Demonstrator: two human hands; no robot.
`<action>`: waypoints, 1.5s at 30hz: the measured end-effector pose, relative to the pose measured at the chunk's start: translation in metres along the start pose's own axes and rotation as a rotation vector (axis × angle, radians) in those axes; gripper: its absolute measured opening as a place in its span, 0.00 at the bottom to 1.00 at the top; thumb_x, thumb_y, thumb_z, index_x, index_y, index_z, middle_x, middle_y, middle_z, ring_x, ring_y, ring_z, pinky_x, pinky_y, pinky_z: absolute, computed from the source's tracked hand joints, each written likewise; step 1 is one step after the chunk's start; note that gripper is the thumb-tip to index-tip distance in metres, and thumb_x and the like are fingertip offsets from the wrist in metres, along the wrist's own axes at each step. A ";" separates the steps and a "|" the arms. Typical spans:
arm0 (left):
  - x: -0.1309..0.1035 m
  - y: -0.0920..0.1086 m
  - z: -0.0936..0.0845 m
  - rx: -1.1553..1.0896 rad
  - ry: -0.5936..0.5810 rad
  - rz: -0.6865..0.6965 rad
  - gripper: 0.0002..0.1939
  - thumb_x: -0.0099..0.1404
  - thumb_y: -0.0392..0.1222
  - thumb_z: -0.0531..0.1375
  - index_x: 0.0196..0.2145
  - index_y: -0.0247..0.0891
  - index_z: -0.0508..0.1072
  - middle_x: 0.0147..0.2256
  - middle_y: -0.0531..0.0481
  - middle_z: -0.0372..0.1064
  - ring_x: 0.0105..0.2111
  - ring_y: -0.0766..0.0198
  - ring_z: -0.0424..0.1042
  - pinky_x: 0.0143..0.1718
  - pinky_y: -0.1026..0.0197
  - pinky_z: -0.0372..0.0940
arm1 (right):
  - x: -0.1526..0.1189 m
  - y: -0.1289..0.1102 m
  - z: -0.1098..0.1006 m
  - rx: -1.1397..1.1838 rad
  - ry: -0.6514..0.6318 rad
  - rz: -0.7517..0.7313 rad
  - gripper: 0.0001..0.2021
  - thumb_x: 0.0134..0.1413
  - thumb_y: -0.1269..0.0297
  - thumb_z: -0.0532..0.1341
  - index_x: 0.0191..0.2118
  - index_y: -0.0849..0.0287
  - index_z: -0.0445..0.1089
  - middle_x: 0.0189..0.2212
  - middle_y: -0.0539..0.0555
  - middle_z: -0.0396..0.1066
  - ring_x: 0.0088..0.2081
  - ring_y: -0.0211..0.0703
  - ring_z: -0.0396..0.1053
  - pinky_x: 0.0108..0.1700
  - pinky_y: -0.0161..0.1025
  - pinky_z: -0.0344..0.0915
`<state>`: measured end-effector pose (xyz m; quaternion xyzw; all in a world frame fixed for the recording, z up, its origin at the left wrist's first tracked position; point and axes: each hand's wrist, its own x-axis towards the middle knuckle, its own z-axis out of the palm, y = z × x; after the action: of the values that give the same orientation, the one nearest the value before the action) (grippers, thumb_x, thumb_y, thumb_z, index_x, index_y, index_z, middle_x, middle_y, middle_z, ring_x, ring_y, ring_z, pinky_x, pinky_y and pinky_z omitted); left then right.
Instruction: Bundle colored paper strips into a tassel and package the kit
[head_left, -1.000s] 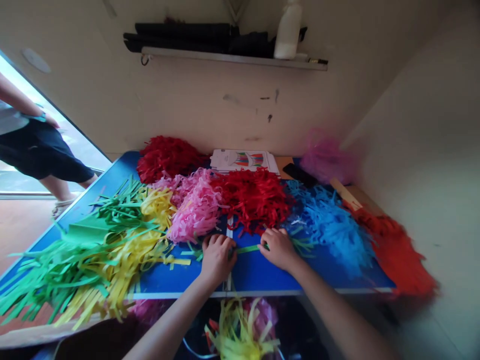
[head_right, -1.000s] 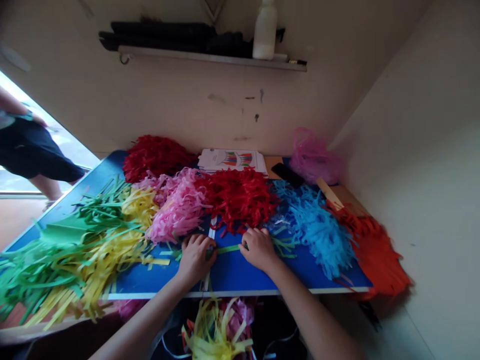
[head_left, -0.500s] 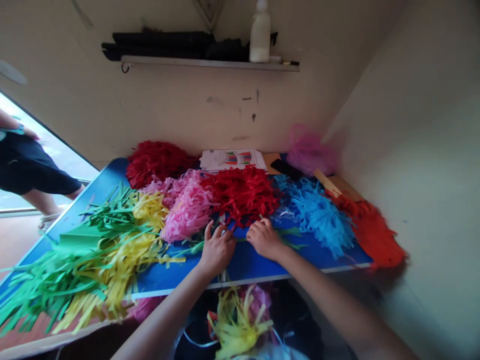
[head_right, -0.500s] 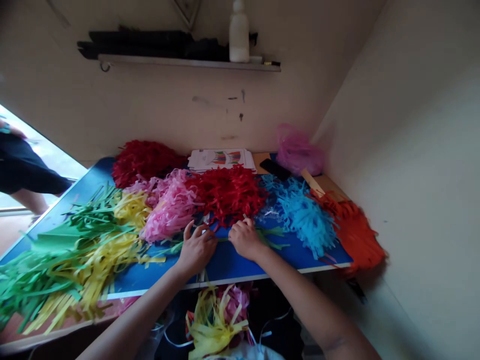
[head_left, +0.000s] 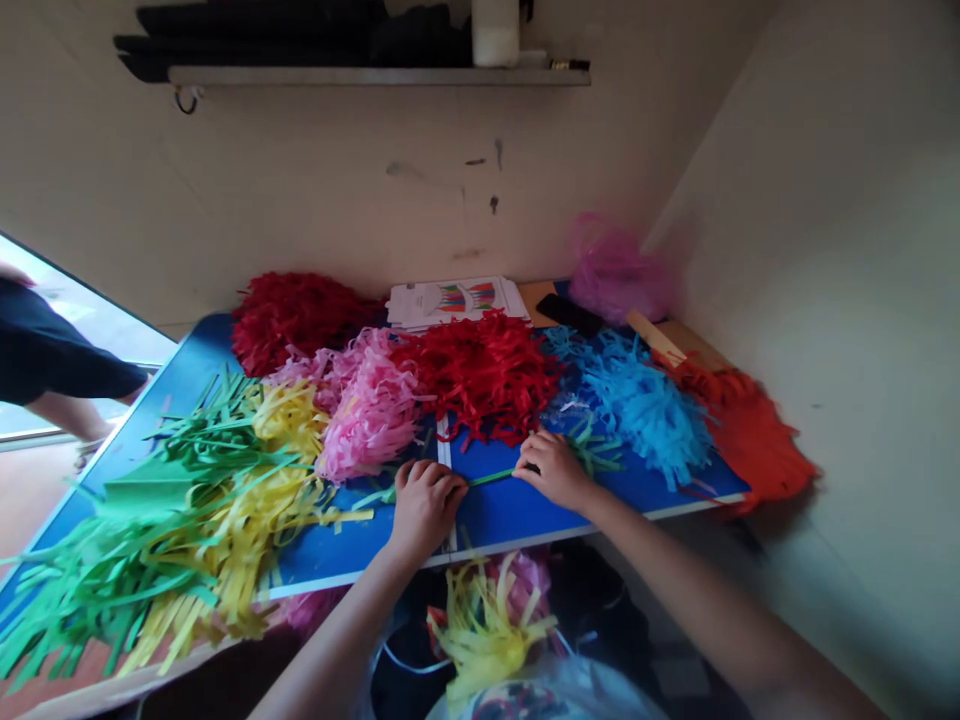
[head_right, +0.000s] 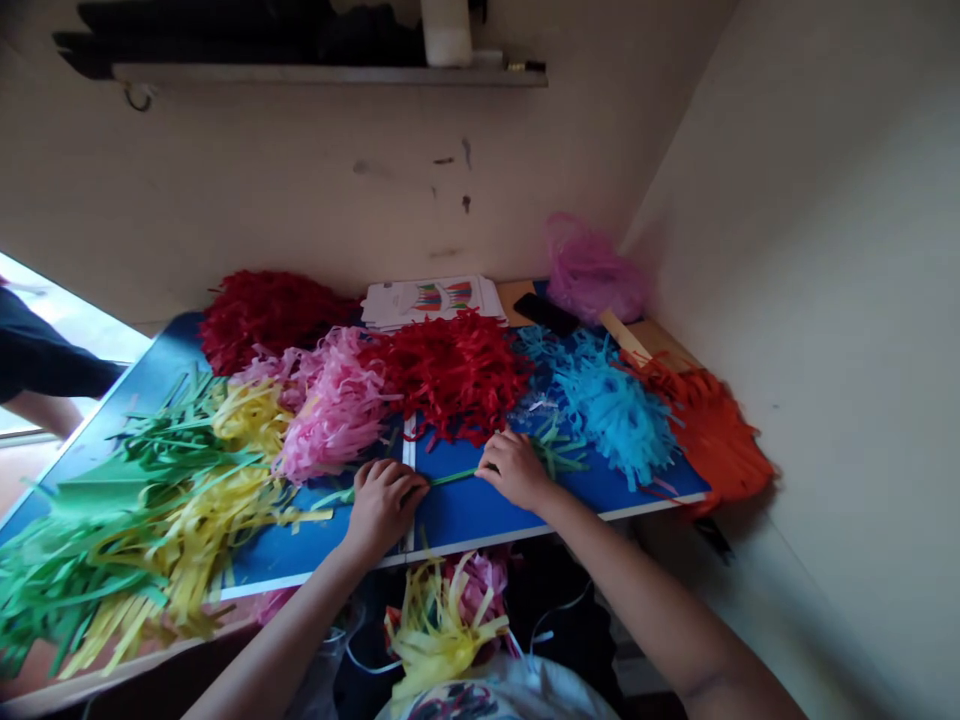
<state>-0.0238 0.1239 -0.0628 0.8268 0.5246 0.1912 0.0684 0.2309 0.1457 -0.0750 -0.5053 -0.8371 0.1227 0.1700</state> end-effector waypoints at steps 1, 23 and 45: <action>0.001 0.001 0.000 0.004 -0.004 -0.008 0.09 0.67 0.45 0.58 0.34 0.46 0.78 0.35 0.49 0.75 0.42 0.56 0.69 0.52 0.48 0.54 | 0.001 0.000 -0.001 0.007 -0.011 0.016 0.05 0.56 0.64 0.67 0.30 0.57 0.73 0.35 0.51 0.72 0.43 0.42 0.66 0.44 0.40 0.54; 0.014 0.024 0.005 0.112 0.129 0.239 0.08 0.64 0.36 0.59 0.35 0.44 0.78 0.35 0.50 0.77 0.42 0.55 0.71 0.57 0.42 0.50 | 0.014 -0.042 -0.017 -0.082 -0.050 -0.202 0.10 0.61 0.72 0.57 0.33 0.59 0.76 0.36 0.55 0.77 0.45 0.45 0.67 0.57 0.51 0.48; -0.034 0.079 -0.054 -0.431 0.386 0.215 0.04 0.65 0.39 0.60 0.36 0.41 0.75 0.33 0.50 0.74 0.35 0.63 0.75 0.43 0.61 0.69 | -0.045 -0.107 -0.043 1.604 0.003 0.510 0.19 0.37 0.54 0.74 0.30 0.60 0.70 0.17 0.43 0.68 0.14 0.30 0.62 0.15 0.27 0.52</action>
<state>0.0089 0.0546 0.0028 0.7924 0.3848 0.4578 0.1203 0.1815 0.0578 -0.0026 -0.4051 -0.3559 0.7146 0.4456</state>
